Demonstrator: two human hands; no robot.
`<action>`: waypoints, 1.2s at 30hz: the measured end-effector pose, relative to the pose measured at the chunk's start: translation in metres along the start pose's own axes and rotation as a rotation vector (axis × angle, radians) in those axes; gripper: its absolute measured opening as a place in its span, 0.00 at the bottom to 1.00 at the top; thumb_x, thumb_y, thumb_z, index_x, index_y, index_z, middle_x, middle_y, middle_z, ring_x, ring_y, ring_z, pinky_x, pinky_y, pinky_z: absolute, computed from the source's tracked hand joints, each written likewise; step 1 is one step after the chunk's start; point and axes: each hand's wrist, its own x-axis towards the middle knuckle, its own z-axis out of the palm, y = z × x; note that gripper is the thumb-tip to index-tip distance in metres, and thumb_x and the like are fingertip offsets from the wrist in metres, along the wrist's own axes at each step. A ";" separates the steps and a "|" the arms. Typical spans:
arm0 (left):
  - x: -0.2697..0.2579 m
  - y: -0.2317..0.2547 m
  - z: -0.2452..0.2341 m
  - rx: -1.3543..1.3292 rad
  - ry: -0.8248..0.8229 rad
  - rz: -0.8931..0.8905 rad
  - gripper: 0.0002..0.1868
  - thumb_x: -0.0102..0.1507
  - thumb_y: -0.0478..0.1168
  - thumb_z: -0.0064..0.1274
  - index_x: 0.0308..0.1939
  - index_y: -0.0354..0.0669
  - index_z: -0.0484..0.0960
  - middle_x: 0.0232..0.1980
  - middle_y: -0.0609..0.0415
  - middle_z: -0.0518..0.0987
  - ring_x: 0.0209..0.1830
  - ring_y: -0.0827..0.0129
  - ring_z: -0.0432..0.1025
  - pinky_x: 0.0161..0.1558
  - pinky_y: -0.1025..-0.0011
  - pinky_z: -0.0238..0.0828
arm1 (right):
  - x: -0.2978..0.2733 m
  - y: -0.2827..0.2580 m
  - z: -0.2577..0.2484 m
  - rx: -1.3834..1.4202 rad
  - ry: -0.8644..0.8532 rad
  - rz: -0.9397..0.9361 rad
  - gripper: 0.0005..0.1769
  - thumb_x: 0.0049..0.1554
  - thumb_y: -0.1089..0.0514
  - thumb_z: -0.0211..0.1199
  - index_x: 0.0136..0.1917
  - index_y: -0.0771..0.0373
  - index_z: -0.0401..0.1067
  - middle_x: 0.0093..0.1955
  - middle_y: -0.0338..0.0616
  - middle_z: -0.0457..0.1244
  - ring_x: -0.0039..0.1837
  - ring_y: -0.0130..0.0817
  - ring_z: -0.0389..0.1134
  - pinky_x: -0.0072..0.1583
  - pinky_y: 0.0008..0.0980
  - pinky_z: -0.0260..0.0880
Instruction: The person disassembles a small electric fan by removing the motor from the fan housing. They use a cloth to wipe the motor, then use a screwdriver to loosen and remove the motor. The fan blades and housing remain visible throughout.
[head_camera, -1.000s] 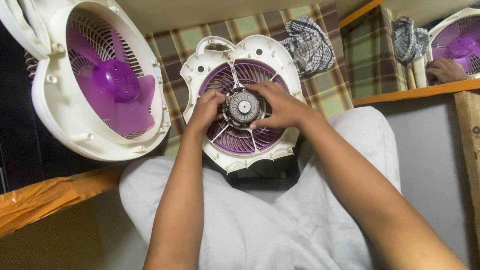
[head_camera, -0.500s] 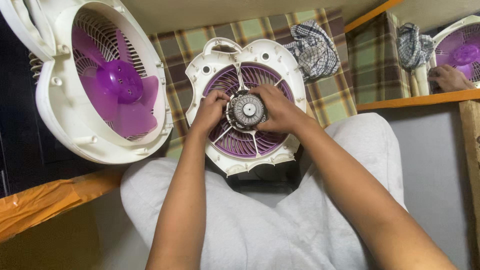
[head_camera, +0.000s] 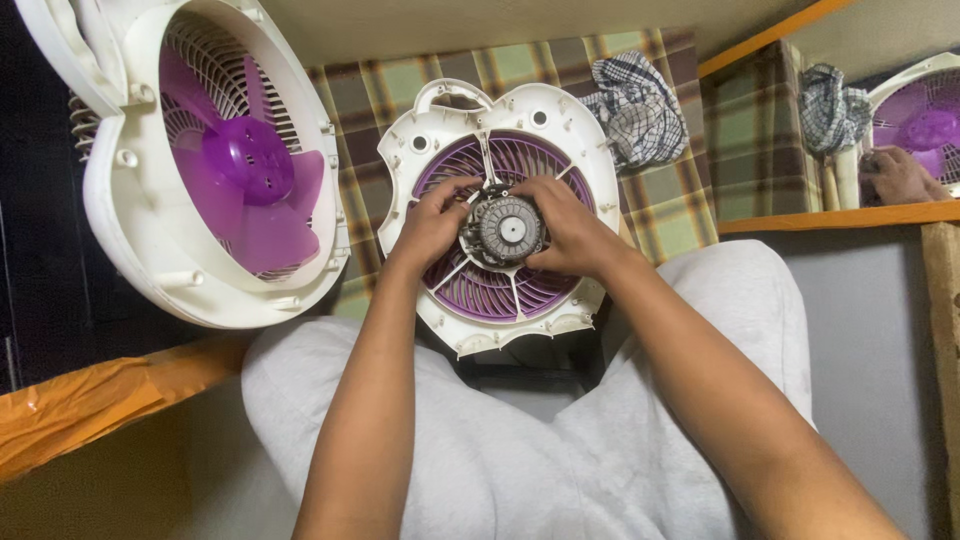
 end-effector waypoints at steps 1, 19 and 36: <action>0.000 0.001 -0.001 0.003 -0.001 0.002 0.19 0.65 0.35 0.51 0.60 0.54 0.82 0.46 0.53 0.82 0.44 0.71 0.75 0.49 0.74 0.71 | 0.000 -0.001 0.000 -0.002 0.002 -0.008 0.48 0.34 0.62 0.77 0.67 0.66 0.61 0.65 0.56 0.59 0.70 0.57 0.60 0.72 0.46 0.60; 0.001 0.008 0.000 0.026 0.018 -0.019 0.21 0.64 0.45 0.52 0.61 0.49 0.81 0.48 0.52 0.84 0.47 0.69 0.77 0.52 0.71 0.70 | 0.007 -0.007 0.001 -0.065 -0.042 0.086 0.55 0.32 0.58 0.81 0.70 0.63 0.62 0.68 0.54 0.61 0.70 0.58 0.57 0.70 0.48 0.59; 0.007 -0.002 -0.001 0.034 0.041 -0.050 0.19 0.66 0.50 0.46 0.51 0.42 0.82 0.50 0.48 0.85 0.52 0.62 0.77 0.57 0.68 0.68 | 0.013 -0.012 -0.021 -0.024 -0.045 -0.005 0.48 0.32 0.56 0.78 0.66 0.61 0.67 0.63 0.50 0.64 0.67 0.53 0.62 0.70 0.46 0.62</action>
